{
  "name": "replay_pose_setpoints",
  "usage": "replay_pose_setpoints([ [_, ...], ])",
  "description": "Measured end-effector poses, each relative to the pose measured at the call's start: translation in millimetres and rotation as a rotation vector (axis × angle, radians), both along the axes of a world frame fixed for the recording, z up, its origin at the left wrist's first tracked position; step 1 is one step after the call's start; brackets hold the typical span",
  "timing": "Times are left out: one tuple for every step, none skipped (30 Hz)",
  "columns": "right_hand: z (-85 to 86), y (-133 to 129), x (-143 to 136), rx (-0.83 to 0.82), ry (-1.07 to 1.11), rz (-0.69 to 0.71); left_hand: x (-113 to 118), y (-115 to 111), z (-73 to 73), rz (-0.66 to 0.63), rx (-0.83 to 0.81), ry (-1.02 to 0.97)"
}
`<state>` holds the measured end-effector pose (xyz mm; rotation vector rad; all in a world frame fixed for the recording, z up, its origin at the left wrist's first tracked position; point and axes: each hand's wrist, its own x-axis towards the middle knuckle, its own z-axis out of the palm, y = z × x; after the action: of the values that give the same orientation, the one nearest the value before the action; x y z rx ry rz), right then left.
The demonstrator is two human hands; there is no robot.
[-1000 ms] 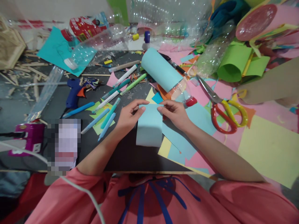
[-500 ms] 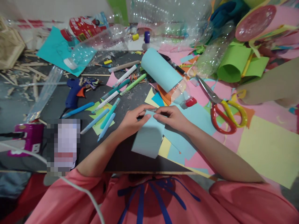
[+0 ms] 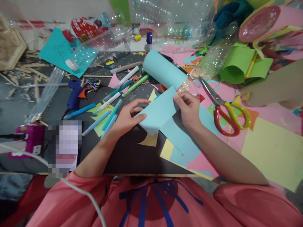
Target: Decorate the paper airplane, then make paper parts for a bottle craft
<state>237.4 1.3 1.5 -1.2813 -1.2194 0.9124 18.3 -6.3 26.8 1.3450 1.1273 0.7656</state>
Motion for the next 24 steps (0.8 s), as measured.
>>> replay_pose_setpoints([
  [-0.6,0,0,0.014,0.001,-0.035,0,1,-1.5,0.024,-0.007,-0.011],
  [-1.0,1,1,0.021,0.002,-0.066,1,3,-3.5,0.063,-0.007,-0.028],
  [-1.2,1,1,0.021,0.004,-0.091,2,4,-5.8,0.109,-0.004,-0.049],
  [-1.4,2,1,0.016,0.008,-0.111,2,5,-8.4,0.147,-0.003,-0.068],
  [-1.6,2,1,0.013,0.016,-0.126,2,6,-11.0,0.175,-0.006,-0.081],
  [-1.9,2,2,0.013,0.024,-0.136,3,6,-13.4,0.193,-0.01,-0.09],
  [-2.2,3,2,0.018,0.033,-0.145,2,7,-15.6,0.206,-0.014,-0.095],
  [-2.7,3,2,0.027,0.041,-0.153,2,7,-17.3,0.218,-0.013,-0.1],
  [-3.2,4,2,0.037,0.046,-0.161,2,8,-18.6,0.231,-0.01,-0.103],
  [-3.9,4,2,0.046,0.047,-0.168,1,8,-19.4,0.244,-0.002,-0.106],
  [-4.5,4,2,0.052,0.044,-0.176,1,9,-19.8,0.259,0.01,-0.106],
  [-5.0,4,2,0.056,0.039,-0.187,0,10,-19.9,0.275,0.026,-0.102],
  [-5.3,4,2,0.057,0.032,-0.195,0,10,-19.8,0.291,0.045,-0.094],
  [-5.4,4,2,0.058,0.024,-0.197,-1,11,-19.7,0.307,0.068,-0.085],
  [-5.3,4,2,0.06,0.017,-0.198,-1,11,-19.7,0.322,0.092,-0.075],
  [-4.9,4,2,0.062,0.013,-0.197,-1,12,-19.9,0.337,0.119,-0.068],
  [-4.5,3,2,0.063,0.013,-0.192,-1,11,-20.3,0.35,0.147,-0.061],
  [-4.0,3,2,0.061,0.015,-0.184,0,11,-21.0,0.365,0.174,-0.055],
  [-3.5,2,2,0.056,0.014,-0.175,0,11,-21.9,0.382,0.2,-0.05],
  [-3.3,2,2,0.051,0.011,-0.168,1,10,-23.0,0.402,0.222,-0.044],
  [-3.3,2,2,0.046,0.006,-0.162,2,9,-23.9,0.422,0.24,-0.038],
  [-3.7,2,2,0.042,-0.001,-0.158,3,8,-24.8,0.44,0.257,-0.034],
  [-4.3,2,3,0.039,-0.006,-0.158,4,7,-25.4,0.45,0.272,-0.032],
  [-5.2,3,3,0.038,-0.007,-0.162,5,6,-25.8,0.453,0.29,-0.034],
])
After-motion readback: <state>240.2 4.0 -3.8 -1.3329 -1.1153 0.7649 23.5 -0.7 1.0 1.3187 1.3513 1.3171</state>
